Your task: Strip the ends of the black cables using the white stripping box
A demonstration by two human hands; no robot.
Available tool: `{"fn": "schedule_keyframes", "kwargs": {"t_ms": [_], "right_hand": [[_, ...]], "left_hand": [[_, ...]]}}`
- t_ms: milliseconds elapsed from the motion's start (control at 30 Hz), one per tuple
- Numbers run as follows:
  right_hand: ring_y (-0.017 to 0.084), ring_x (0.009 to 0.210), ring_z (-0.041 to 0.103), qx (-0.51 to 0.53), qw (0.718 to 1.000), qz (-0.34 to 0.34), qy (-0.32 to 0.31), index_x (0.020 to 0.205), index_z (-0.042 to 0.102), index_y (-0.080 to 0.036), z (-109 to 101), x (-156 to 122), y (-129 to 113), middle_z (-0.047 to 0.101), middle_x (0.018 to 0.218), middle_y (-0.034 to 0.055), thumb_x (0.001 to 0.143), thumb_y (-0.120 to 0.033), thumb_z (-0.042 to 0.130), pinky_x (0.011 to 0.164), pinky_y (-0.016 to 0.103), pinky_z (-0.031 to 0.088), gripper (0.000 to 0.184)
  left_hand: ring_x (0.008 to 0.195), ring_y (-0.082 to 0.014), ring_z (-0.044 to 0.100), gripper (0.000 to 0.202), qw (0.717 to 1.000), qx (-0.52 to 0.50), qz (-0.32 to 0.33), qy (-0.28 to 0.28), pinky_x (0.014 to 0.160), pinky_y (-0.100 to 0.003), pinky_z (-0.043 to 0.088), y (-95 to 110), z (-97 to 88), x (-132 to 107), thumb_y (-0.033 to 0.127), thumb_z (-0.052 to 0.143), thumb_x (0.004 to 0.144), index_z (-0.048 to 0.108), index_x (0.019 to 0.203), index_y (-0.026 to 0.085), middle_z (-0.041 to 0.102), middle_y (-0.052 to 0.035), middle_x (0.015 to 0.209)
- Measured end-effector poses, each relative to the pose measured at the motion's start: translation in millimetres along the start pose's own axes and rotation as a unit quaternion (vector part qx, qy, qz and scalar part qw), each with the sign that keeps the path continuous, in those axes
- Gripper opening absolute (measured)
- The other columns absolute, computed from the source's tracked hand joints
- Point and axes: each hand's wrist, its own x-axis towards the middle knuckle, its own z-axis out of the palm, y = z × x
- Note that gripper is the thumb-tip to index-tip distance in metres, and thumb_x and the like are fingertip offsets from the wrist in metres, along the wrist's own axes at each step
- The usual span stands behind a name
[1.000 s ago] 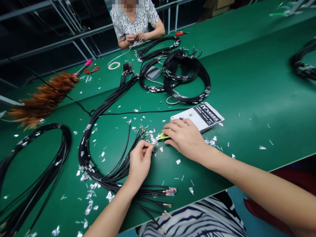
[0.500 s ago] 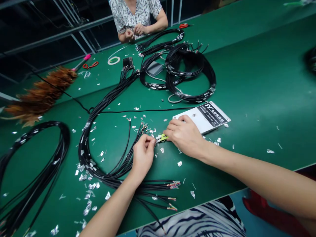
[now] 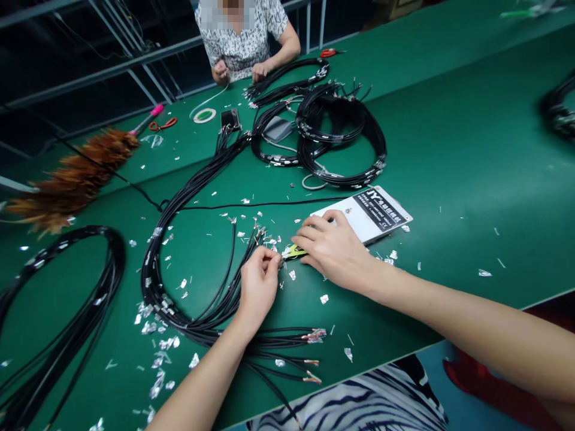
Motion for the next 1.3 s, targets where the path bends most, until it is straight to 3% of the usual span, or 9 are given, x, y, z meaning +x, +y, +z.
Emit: {"fn": "schedule_keyframes", "kwargs": {"t_ms": [100, 200, 333, 600, 800, 967, 1133, 1167, 1300], "right_hand": [[0.025, 0.107, 0.060, 0.060, 0.991, 0.043, 0.111, 0.106, 0.063, -0.017, -11, -24, 8, 0.072, 0.113, 0.0066, 0.092, -0.020, 0.066, 0.087, 0.041, 0.033, 0.015], [0.024, 0.105, 0.062, 0.100, 0.960, 0.125, 0.228, 0.097, 0.061, -0.019, -18, -56, 10, 0.073, 0.110, 0.0064, 0.095, -0.013, 0.057, 0.088, 0.040, 0.038, 0.007], [0.026, 0.108, 0.062, 0.105, 0.960, 0.131, 0.223, 0.089, 0.056, -0.021, -10, -81, 4, 0.074, 0.112, 0.0039, 0.093, -0.008, 0.054, 0.087, 0.040, 0.038, 0.014], [0.025, 0.097, 0.065, 0.027, 0.960, 0.121, 0.251, 0.086, 0.058, -0.023, 3, -82, 8, 0.077, 0.102, -0.0006, 0.092, -0.008, 0.058, 0.086, 0.041, 0.036, 0.015], [0.027, 0.107, 0.062, 0.169, 0.949, 0.111, 0.242, 0.095, 0.061, -0.022, -6, -84, -29, 0.075, 0.107, 0.0068, 0.092, -0.010, 0.058, 0.090, 0.044, 0.041, 0.013], [0.019, 0.091, 0.065, 0.392, 0.919, -0.013, 0.037, 0.108, 0.064, -0.020, 3, -96, -85, 0.072, 0.103, 0.0068, 0.098, -0.020, 0.051, 0.076, 0.034, 0.049, 0.017], [0.019, 0.090, 0.064, 0.368, 0.929, -0.038, 0.032, 0.108, 0.067, -0.018, 16, -107, -100, 0.073, 0.101, 0.0068, 0.101, -0.010, 0.037, 0.071, 0.033, 0.046, 0.031], [0.019, 0.090, 0.064, 0.368, 0.928, -0.044, 0.038, 0.108, 0.067, -0.017, 16, -107, -99, 0.072, 0.101, 0.0071, 0.102, -0.012, 0.037, 0.071, 0.033, 0.046, 0.031], [0.018, 0.086, 0.065, 0.390, 0.919, -0.012, 0.057, 0.100, 0.068, -0.019, 9, -103, -84, 0.072, 0.097, 0.0063, 0.100, -0.019, 0.049, 0.071, 0.033, 0.048, 0.019]], "left_hand": [[0.051, -0.0106, 0.046, 0.016, 1.000, -0.003, 0.006, 0.002, 0.048, -0.020, 0.033, -1, -1.0, 0, 0.033, 0.057, 0.079, 0.055, 0.072, 0.019, 0.054, 0.0028, 0.060], [0.051, -0.0111, 0.046, 0.016, 1.000, -0.003, 0.012, 0.005, 0.048, -0.020, 0.033, -2, -2.2, 0, 0.033, 0.059, 0.079, 0.057, 0.072, 0.018, 0.054, 0.0023, 0.060], [0.049, -0.0119, 0.047, 0.018, 0.999, 0.026, 0.029, 0.011, 0.047, -0.021, 0.033, -3, -2.3, 0, 0.035, 0.056, 0.081, 0.056, 0.073, 0.019, 0.054, 0.0024, 0.059], [0.054, -0.0134, 0.055, 0.015, 0.992, 0.101, 0.063, 0.034, 0.052, -0.022, 0.040, -6, -9.1, -6, 0.028, 0.050, 0.085, 0.056, 0.075, 0.019, 0.059, 0.0012, 0.063], [0.074, -0.0166, 0.060, 0.009, 0.975, 0.172, 0.127, 0.052, 0.071, -0.028, 0.048, -11, -29.1, -17, 0.020, 0.046, 0.090, 0.055, 0.092, 0.019, 0.061, -0.0036, 0.085], [0.104, -0.0280, 0.055, 0.018, 0.908, 0.364, 0.207, -0.002, 0.089, -0.044, 0.044, -16, -60.7, -21, 0.014, 0.045, 0.090, 0.062, 0.091, 0.018, 0.059, -0.0153, 0.112], [0.090, -0.0338, 0.055, 0.017, 0.753, 0.624, 0.197, 0.071, 0.077, -0.048, 0.041, -16, -88.1, -8, 0.021, 0.052, 0.092, 0.065, 0.083, 0.015, 0.061, -0.0170, 0.091], [0.090, -0.0333, 0.055, 0.017, 0.739, 0.635, 0.214, 0.067, 0.076, -0.047, 0.041, -14, -88.6, -7, 0.019, 0.050, 0.092, 0.065, 0.085, 0.014, 0.062, -0.0172, 0.092], [0.091, -0.0252, 0.055, 0.024, 0.768, 0.531, 0.339, -0.116, 0.079, -0.039, 0.041, -1, -76.5, -27, 0.014, 0.042, 0.097, 0.064, 0.091, 0.017, 0.064, -0.0112, 0.095]]}}
